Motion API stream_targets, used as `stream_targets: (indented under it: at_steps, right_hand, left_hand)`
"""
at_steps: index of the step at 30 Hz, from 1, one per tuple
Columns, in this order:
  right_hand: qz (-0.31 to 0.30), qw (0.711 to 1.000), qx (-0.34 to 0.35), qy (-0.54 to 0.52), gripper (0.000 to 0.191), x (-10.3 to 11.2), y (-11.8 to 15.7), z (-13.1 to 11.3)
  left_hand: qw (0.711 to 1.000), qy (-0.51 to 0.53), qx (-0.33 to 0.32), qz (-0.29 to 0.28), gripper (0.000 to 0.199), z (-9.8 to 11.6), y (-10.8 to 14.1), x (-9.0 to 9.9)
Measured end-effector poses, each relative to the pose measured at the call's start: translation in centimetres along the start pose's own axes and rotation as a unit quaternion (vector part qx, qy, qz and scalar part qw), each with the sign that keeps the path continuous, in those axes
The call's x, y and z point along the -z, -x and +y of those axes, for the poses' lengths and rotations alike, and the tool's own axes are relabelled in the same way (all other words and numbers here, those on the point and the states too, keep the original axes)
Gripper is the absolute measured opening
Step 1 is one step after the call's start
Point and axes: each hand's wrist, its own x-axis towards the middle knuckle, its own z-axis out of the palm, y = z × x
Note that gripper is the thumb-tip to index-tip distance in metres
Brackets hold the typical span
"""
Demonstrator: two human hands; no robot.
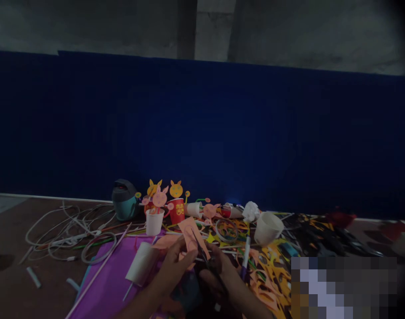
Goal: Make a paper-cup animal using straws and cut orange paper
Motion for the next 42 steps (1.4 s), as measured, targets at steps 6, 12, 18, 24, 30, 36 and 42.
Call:
stream_targets:
  at_steps: [6, 12, 18, 24, 30, 36, 42]
  right_hand:
    - [-0.001, 1.0, 0.018, -0.023, 0.067, 0.0, -0.1, 0.5]
    - [0.004, 0.998, 0.048, -0.028, 0.063, -0.3, 0.0, 0.0]
    - [-0.002, 0.999, 0.034, 0.008, 0.068, -0.1, 0.2, -0.5]
    - [-0.025, 0.999, 0.025, -0.004, 0.072, -0.2, 0.2, -1.1]
    - [-0.015, 1.0, 0.01, -0.018, 0.072, 0.0, 0.2, -0.5]
    - [-0.012, 1.0, 0.0, -0.004, 0.074, 0.3, 0.2, -0.3]
    - [-0.013, 0.999, 0.015, 0.028, 0.068, 0.2, 0.2, -0.1]
  left_hand:
    - [1.0, -0.014, 0.019, -0.018, 0.028, 0.5, 0.3, -0.1]
    - [0.999, -0.019, 0.013, -0.041, 0.022, 0.6, 0.1, 0.3]
    - [0.997, 0.0, 0.007, -0.07, 0.028, 1.2, 0.1, 0.4]
    - [0.997, 0.022, -0.006, -0.068, 0.025, 1.7, 0.2, 0.4]
    - [0.997, 0.02, -0.006, -0.07, 0.023, 1.5, 0.1, 0.6]
    - [0.999, 0.026, -0.006, -0.041, 0.025, 1.5, 0.2, 0.7]
    - [0.999, 0.047, -0.001, -0.017, 0.036, 0.3, 0.3, 0.1]
